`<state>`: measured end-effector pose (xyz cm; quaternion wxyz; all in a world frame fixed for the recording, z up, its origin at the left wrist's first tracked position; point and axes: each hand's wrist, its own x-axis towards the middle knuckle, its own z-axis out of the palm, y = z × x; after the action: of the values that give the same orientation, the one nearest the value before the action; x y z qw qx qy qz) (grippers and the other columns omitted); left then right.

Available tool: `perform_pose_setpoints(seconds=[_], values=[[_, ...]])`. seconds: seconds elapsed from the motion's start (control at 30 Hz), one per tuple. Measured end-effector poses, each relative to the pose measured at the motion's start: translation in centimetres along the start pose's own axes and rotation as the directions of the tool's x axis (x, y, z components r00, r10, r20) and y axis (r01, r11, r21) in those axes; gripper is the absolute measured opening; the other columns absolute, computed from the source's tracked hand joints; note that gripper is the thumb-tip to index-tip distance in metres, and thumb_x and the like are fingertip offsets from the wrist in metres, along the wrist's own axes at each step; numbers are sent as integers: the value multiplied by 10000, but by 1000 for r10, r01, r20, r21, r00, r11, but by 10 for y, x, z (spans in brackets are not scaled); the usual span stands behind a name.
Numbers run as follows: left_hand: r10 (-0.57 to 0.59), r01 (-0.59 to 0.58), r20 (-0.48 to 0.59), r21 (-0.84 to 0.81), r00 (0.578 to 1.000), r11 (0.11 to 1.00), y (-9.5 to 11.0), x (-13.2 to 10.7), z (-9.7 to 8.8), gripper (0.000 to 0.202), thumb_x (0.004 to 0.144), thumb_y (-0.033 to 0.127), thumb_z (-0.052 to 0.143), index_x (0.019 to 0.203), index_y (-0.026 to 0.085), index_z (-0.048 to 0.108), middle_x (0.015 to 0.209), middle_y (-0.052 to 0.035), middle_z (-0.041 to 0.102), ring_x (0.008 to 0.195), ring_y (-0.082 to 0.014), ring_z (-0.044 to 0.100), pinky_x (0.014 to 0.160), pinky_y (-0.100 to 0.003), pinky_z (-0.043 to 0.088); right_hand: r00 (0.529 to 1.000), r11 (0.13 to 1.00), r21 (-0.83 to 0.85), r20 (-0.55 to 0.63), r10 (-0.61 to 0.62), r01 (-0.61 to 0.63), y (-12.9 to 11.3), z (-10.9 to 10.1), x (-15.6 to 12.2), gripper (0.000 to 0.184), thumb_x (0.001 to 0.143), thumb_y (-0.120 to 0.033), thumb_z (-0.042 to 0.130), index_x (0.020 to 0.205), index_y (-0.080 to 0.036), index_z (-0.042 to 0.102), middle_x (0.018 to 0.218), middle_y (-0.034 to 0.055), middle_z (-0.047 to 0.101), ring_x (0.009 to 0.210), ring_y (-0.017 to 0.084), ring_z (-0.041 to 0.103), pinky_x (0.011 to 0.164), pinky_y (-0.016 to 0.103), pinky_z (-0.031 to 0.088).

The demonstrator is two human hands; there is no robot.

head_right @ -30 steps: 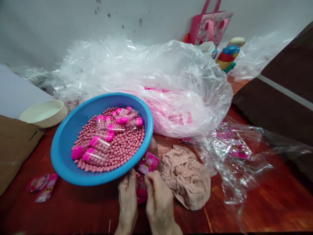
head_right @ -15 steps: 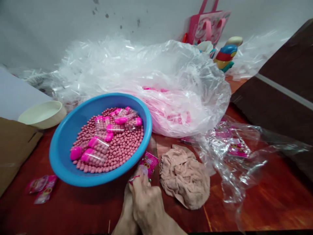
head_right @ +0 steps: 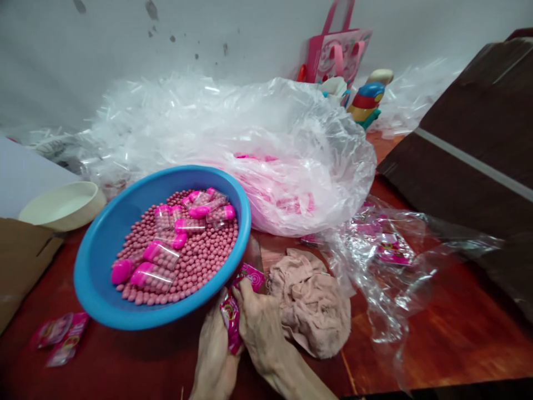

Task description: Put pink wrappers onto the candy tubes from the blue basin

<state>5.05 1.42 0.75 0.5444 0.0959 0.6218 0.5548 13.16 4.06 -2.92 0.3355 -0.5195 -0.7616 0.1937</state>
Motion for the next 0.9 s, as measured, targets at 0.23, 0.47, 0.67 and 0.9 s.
perform_pose_setpoints(seconds=[0.23,0.47,0.67,0.9], values=[[65,-94,140,210,988,973,14,8,-42,356,701,504,661,782,158,688,704,-61,686,592,-189,599,537,-303,488,988,989,119,135,70,-86,4,-3,-6,182,929,-291,510,888,-134,593,658,-58,571,492,57,535,481,206,471],[198,-271,195,486,960,831,10,11,-59,201,704,349,668,754,161,716,630,-28,685,632,-200,623,577,-279,494,984,984,177,177,-11,-21,-13,-10,1,256,957,-268,392,851,-188,611,600,-36,624,465,91,562,442,186,415],[372,-373,183,750,910,546,-4,14,-76,279,811,349,524,757,180,740,739,-99,738,678,-273,648,674,-369,489,999,994,105,53,9,-15,-20,-15,4,274,965,-215,358,883,-205,619,596,-52,650,466,93,597,444,162,453],[460,-377,236,894,856,243,-4,12,-85,307,825,328,508,966,165,726,962,-198,727,854,-363,667,727,-450,508,959,965,-255,-285,-15,-60,13,-56,-26,340,895,-354,483,1036,-83,632,907,193,658,938,357,554,841,578,408]])
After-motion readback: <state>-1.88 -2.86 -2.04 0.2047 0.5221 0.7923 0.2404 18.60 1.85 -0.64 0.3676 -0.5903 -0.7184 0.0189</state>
